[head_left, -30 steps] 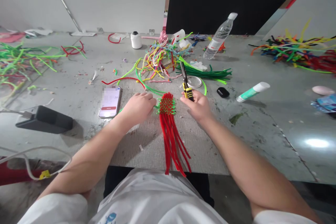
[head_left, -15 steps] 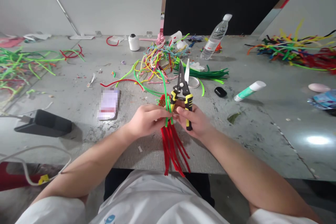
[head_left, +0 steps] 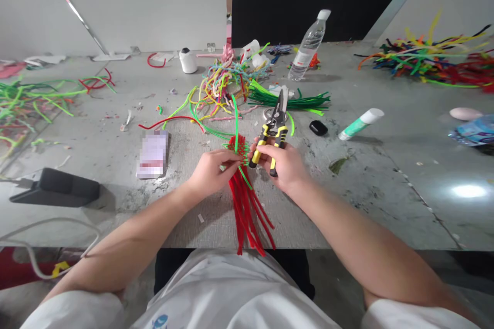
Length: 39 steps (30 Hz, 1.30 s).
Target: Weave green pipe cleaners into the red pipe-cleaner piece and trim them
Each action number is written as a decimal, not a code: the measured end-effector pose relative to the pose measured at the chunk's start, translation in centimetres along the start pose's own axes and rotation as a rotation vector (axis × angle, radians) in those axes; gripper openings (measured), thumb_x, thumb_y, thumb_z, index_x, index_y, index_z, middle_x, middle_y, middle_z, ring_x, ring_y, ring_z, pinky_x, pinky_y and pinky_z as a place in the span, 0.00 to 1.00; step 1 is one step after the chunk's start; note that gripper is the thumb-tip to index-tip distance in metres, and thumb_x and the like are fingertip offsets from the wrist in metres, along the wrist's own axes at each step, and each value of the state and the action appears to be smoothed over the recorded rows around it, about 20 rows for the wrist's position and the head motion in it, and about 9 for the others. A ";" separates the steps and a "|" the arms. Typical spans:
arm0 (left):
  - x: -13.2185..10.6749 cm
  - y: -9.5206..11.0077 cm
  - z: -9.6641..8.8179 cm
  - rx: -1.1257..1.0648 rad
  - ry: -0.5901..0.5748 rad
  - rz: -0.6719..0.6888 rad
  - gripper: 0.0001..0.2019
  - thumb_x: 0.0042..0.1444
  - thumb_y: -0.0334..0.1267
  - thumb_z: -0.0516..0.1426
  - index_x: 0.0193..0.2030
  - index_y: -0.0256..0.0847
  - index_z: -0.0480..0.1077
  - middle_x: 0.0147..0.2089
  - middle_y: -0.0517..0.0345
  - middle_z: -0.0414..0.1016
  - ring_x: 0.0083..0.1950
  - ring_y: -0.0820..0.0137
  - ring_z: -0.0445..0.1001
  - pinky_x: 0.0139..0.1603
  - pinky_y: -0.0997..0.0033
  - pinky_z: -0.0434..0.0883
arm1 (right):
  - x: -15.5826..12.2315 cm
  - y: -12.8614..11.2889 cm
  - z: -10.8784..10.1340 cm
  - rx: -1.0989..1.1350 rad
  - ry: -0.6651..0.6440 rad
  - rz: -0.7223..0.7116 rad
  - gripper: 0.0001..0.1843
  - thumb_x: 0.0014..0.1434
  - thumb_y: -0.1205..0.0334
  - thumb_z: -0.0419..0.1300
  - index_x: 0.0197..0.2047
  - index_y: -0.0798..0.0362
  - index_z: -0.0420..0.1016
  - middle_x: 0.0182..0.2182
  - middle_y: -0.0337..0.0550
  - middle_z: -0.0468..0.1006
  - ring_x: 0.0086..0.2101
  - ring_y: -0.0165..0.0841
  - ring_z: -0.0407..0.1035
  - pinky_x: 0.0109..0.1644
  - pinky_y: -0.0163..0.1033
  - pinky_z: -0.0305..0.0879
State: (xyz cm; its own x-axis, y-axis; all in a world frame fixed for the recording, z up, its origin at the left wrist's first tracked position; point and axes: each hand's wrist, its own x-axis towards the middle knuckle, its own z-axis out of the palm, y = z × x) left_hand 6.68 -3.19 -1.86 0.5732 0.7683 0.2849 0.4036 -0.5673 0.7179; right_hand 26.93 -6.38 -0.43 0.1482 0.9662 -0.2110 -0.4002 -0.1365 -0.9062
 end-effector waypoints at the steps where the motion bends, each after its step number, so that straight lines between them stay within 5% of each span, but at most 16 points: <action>1: 0.1 -0.2 0.1 0.003 -0.027 -0.057 0.11 0.68 0.34 0.58 0.46 0.43 0.85 0.46 0.51 0.90 0.46 0.65 0.88 0.50 0.67 0.84 | 0.1 0.0 -0.1 -0.007 -0.006 0.005 0.24 0.37 0.54 0.80 0.37 0.47 0.79 0.27 0.35 0.81 0.29 0.37 0.77 0.38 0.44 0.75; 6: 0.5 -1.1 0.4 0.076 -0.150 -0.154 0.15 0.62 0.25 0.54 0.45 0.42 0.81 0.43 0.54 0.87 0.45 0.66 0.85 0.50 0.66 0.83 | 0.2 0.0 -0.2 -0.103 -0.092 -0.112 0.28 0.43 0.43 0.84 0.35 0.45 0.73 0.22 0.27 0.69 0.23 0.30 0.65 0.31 0.42 0.65; 11: 0.3 -0.5 0.8 0.232 -0.167 -0.051 0.14 0.62 0.26 0.52 0.44 0.40 0.79 0.44 0.48 0.82 0.48 0.62 0.82 0.54 0.60 0.81 | 0.4 0.1 -0.5 -0.206 -0.112 -0.247 0.35 0.43 0.30 0.82 0.42 0.45 0.81 0.32 0.35 0.81 0.34 0.35 0.75 0.45 0.45 0.73; 15: 0.1 1.4 1.3 0.429 -0.242 -0.131 0.09 0.69 0.40 0.58 0.44 0.38 0.77 0.44 0.45 0.79 0.45 0.58 0.82 0.51 0.59 0.81 | 0.3 -0.2 -0.4 -0.152 -0.188 -0.221 0.33 0.44 0.31 0.83 0.44 0.43 0.84 0.40 0.40 0.87 0.46 0.42 0.81 0.60 0.52 0.74; 21: 0.4 4.0 1.5 0.617 -0.345 -0.369 0.21 0.71 0.56 0.61 0.50 0.37 0.79 0.49 0.41 0.82 0.50 0.50 0.86 0.50 0.56 0.81 | 0.1 -0.7 -0.3 -0.080 -0.199 -0.175 0.33 0.44 0.33 0.83 0.46 0.42 0.84 0.38 0.40 0.86 0.46 0.46 0.83 0.58 0.57 0.78; 29: 0.8 3.5 1.3 0.567 -0.296 -0.434 0.10 0.67 0.43 0.60 0.40 0.42 0.81 0.43 0.48 0.87 0.47 0.57 0.87 0.42 0.64 0.79 | -0.1 -0.8 -1.1 -0.085 -0.173 -0.212 0.31 0.52 0.27 0.74 0.40 0.45 0.78 0.29 0.40 0.81 0.38 0.46 0.84 0.42 0.52 0.82; 32: 0.8 3.2 1.2 0.519 -0.276 -0.446 0.10 0.66 0.41 0.59 0.37 0.43 0.81 0.41 0.50 0.87 0.46 0.57 0.87 0.42 0.65 0.78 | -0.1 -0.7 -0.8 -0.056 -0.136 -0.227 0.30 0.53 0.30 0.74 0.43 0.45 0.79 0.31 0.40 0.82 0.41 0.47 0.85 0.46 0.54 0.83; 39: 1.0 4.0 1.3 0.543 -0.255 -0.501 0.17 0.69 0.53 0.62 0.40 0.41 0.80 0.42 0.45 0.86 0.48 0.54 0.86 0.44 0.62 0.78 | 0.8 -0.8 -1.3 -0.006 -0.170 -0.113 0.26 0.49 0.38 0.79 0.44 0.43 0.81 0.40 0.44 0.86 0.52 0.50 0.83 0.58 0.59 0.81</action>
State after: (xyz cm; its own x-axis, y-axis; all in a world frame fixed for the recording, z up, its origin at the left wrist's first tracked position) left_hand 9.82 -5.08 0.44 0.3497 0.9167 -0.1933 0.9125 -0.2865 0.2920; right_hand 28.59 -5.82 -0.34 0.0373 0.9984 -0.0436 -0.3845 -0.0260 -0.9228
